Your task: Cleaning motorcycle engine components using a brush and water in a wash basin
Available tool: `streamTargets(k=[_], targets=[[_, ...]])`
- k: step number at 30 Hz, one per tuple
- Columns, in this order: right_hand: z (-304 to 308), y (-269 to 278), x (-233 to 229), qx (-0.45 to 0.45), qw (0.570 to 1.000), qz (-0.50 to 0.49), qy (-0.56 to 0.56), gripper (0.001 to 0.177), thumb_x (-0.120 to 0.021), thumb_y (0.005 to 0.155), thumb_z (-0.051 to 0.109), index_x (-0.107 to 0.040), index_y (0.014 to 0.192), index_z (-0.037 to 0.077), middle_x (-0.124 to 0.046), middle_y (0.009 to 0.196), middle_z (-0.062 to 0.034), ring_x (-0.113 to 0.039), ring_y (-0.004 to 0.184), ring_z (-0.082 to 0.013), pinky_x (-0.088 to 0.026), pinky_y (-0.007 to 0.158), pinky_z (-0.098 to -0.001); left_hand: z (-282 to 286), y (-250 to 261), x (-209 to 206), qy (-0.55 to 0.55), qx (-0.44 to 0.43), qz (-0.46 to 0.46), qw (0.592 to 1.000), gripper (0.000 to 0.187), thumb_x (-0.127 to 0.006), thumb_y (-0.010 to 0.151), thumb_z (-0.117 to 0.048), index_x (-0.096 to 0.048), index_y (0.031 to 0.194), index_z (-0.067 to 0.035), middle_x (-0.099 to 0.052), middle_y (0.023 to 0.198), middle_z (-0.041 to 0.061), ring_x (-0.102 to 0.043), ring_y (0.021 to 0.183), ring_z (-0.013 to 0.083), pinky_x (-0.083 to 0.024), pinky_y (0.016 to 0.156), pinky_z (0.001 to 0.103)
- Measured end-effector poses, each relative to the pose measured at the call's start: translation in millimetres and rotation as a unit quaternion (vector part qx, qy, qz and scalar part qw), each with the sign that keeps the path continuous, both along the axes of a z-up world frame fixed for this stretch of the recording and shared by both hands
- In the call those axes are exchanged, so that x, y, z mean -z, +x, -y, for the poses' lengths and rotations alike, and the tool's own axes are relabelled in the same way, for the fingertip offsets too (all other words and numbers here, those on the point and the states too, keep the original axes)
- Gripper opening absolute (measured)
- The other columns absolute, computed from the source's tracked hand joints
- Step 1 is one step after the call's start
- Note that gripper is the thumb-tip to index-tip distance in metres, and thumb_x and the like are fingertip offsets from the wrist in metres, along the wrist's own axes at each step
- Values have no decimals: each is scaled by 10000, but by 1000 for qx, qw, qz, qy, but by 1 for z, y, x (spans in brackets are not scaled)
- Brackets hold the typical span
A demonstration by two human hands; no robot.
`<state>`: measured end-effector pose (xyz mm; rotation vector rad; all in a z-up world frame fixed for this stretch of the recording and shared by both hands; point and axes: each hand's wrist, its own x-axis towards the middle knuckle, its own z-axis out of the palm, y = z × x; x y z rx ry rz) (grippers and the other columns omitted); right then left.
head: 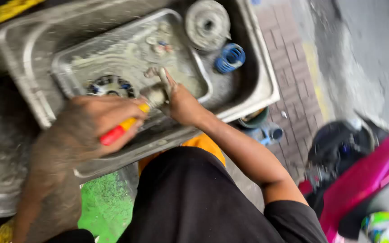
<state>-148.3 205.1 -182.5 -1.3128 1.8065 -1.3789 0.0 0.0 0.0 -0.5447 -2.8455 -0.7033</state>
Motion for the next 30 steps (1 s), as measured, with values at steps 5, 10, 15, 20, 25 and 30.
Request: streamTargets(k=[5,10,15,20,25,30], targets=[[14,-6,-25,-35,980,33,194,572,-757,1004,43,-460,1493,23,-791,1317,-120,-797,1077,-197,-667,1012,-283,20,66,19,-89,-123,-6,988,142,-817,960,-191,-755,1087,-186,-851,1271,-42,-823,1001,169,-645,772,319],[58,-133,88,-37,977,-159,138,379,-576,1061,-20,-761,768,134,-830,801,-27,-775,673,-95,-625,572,-257,17,122,11,-50,-234,-31,970,119,-826,999,-108,-819,1117,-88,-868,1244,33,-834,1022,193,-644,818,339],[93,-150,86,92,915,-297,258,646,-802,975,187,-587,1511,-103,-748,1164,-355,-733,1000,-558,-612,821,-610,17,165,12,-36,-265,-21,963,110,-832,955,-43,-759,1021,-93,-860,1273,63,-828,1117,205,-639,875,342],[129,-42,5,-90,907,-229,343,341,-611,1131,213,-671,1465,177,-679,1400,-148,-772,958,-303,-658,951,-481,17,194,5,-19,-313,-12,950,48,-800,1005,-23,-779,1035,-55,-861,1253,79,-826,1105,212,-652,876,341],[168,-1,32,-157,894,-232,351,700,-624,1122,455,-406,1677,88,-401,1744,-169,-614,1397,-403,-540,1141,-595,20,199,6,-7,-305,-16,952,113,-831,981,-36,-767,1067,-71,-852,1260,87,-823,1143,235,-659,918,365],[175,2,100,-206,816,-388,375,539,-534,1070,-123,-574,1575,61,-668,1185,-224,-737,805,-209,-718,734,-273,24,203,13,-23,-338,-10,941,96,-826,985,-63,-770,1059,-87,-856,1304,61,-827,1110,225,-654,830,372]])
